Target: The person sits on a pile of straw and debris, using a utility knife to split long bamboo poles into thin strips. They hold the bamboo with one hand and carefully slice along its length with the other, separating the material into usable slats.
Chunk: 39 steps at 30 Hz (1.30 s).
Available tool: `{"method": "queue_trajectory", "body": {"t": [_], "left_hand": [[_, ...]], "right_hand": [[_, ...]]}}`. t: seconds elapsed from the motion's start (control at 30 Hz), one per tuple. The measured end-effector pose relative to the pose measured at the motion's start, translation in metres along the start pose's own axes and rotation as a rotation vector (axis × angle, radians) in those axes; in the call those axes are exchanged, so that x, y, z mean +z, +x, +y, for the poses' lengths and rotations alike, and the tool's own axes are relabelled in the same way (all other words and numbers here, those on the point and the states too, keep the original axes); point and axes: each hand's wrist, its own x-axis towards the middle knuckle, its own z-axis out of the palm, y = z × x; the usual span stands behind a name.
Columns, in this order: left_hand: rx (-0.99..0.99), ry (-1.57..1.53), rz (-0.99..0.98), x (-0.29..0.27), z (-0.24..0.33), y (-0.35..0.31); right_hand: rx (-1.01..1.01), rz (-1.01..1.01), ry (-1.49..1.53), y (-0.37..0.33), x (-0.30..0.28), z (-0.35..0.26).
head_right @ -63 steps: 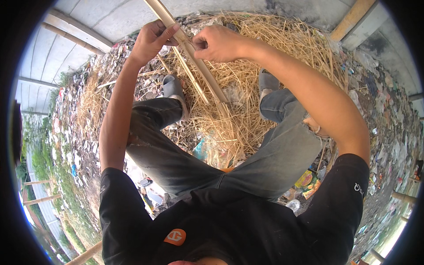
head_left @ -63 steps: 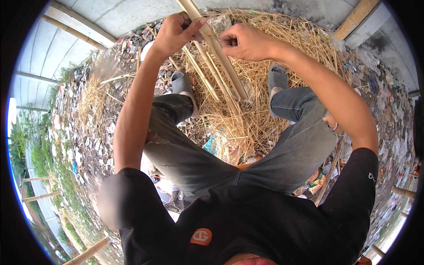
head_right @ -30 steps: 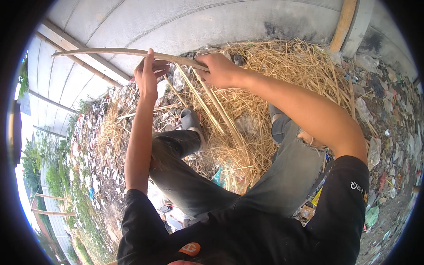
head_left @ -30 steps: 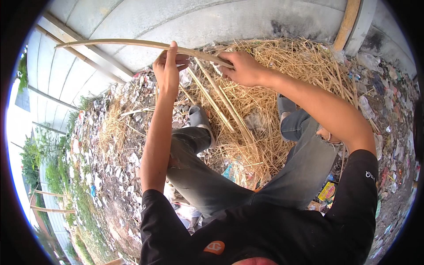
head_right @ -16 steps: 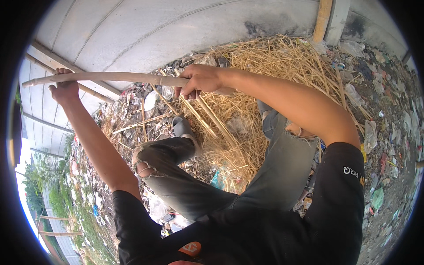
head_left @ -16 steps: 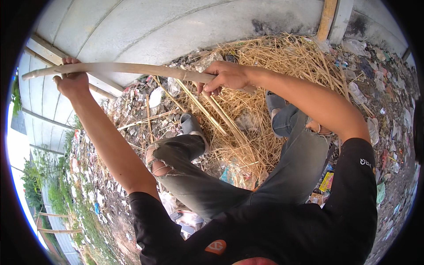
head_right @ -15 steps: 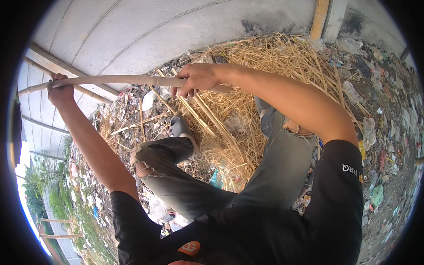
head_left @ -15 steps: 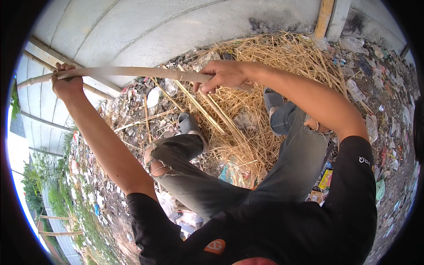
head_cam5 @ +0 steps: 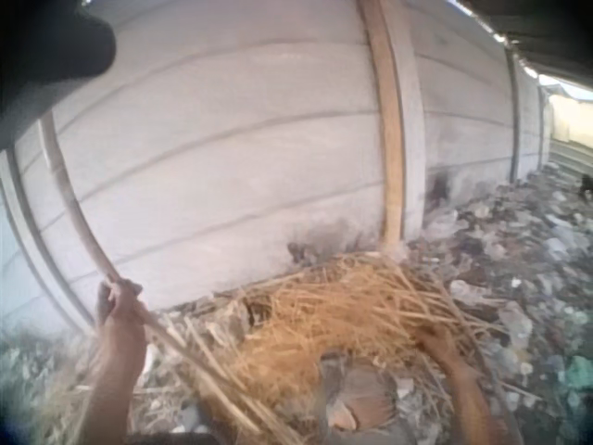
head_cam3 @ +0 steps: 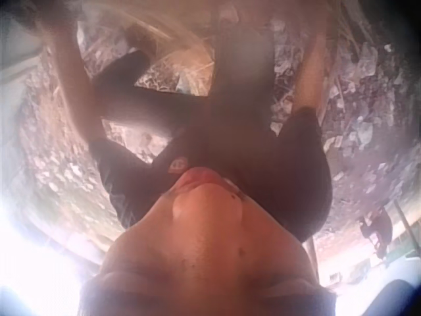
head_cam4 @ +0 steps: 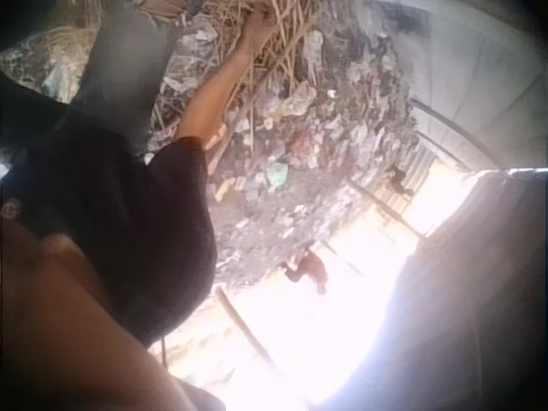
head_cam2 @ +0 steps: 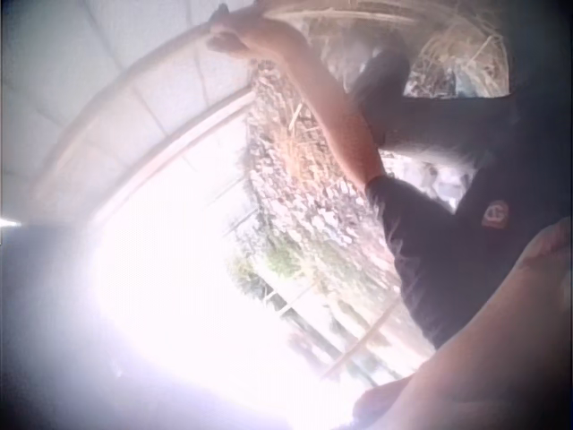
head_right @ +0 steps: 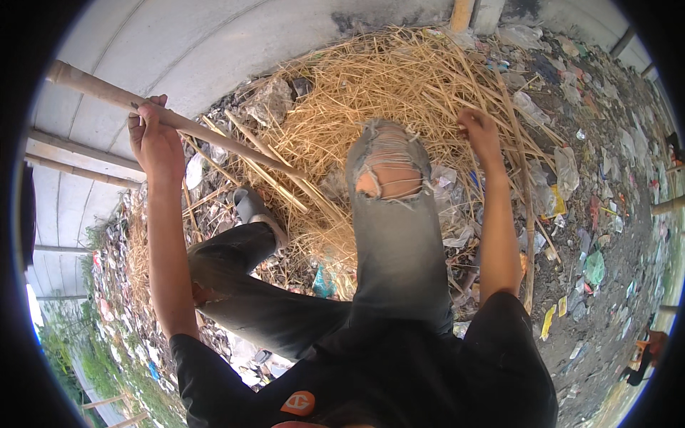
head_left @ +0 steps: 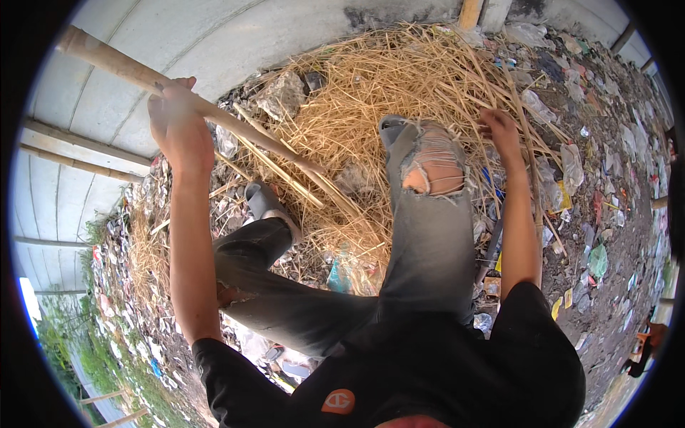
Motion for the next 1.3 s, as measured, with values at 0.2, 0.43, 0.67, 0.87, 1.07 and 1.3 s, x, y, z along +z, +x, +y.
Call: {"method": "queue_trajectory", "body": {"t": [0.2, 0.43, 0.67, 0.87, 1.07, 1.3], "left_hand": [[-0.091, 0.083, -0.085, -0.009, -0.036, 0.004], [-0.176, 0.604, -0.317, -0.028, -0.055, -0.008], [-0.198, 0.696, -0.320, -0.054, -0.041, 0.004], [-0.267, 0.742, -0.386, -0.038, -0.035, 0.014], [-0.122, 0.617, -0.313, -0.034, -0.049, 0.020], [0.164, 0.398, 0.130, -0.022, 0.028, 0.081]], "right_hand": [[0.241, 0.430, -0.650, -0.157, -0.045, 0.248], [0.338, 0.670, -0.757, -0.188, -0.058, 0.282], [0.331, 0.739, -0.646, -0.129, -0.093, 0.313], [0.256, 0.652, -0.623, -0.146, -0.104, 0.305], [0.377, 0.569, -0.664, -0.178, -0.082, 0.298], [0.299, 0.521, -0.785, -0.208, -0.048, 0.285]]}}
